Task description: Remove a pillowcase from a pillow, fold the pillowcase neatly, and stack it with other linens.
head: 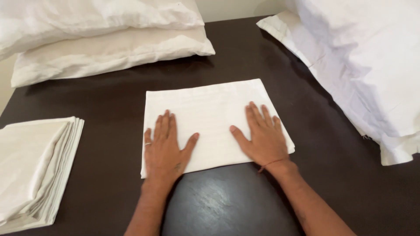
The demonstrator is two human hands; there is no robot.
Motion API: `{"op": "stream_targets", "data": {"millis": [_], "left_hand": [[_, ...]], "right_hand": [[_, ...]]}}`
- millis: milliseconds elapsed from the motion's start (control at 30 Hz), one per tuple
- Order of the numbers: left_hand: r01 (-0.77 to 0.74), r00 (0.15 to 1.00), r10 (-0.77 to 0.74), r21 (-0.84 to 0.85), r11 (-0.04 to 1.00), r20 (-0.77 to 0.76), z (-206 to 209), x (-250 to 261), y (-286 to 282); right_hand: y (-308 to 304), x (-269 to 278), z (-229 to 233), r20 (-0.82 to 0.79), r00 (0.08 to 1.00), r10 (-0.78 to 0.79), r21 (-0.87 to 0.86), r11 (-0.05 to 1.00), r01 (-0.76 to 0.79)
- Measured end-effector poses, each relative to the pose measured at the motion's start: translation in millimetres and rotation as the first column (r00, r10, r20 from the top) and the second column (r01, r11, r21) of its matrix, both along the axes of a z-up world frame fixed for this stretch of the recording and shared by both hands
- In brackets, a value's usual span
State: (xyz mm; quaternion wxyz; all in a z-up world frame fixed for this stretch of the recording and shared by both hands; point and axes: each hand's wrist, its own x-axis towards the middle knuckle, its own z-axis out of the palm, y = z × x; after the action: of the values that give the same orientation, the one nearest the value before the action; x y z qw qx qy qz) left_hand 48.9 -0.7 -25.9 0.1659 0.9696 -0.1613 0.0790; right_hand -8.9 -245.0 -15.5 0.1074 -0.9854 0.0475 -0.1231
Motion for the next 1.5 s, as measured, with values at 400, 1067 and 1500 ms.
{"op": "stream_targets", "data": {"millis": [400,1067,1500], "left_hand": [[0.01,0.995,0.01,0.209,0.978,-0.094,12,4,23],[0.345,0.837,-0.301,0.013,0.939,-0.456,99,-84,-51],[0.382,0.912,-0.389,-0.08,0.921,-0.129,51,-24,6]], "right_hand": [[-26,-2,-5,-0.011,0.998,0.055,-0.028,0.998,-0.055],[-62,19,1,0.413,0.911,-0.009,0.184,0.98,-0.073],[-26,-5,29,0.183,0.975,-0.122,0.422,0.906,0.034]]}}
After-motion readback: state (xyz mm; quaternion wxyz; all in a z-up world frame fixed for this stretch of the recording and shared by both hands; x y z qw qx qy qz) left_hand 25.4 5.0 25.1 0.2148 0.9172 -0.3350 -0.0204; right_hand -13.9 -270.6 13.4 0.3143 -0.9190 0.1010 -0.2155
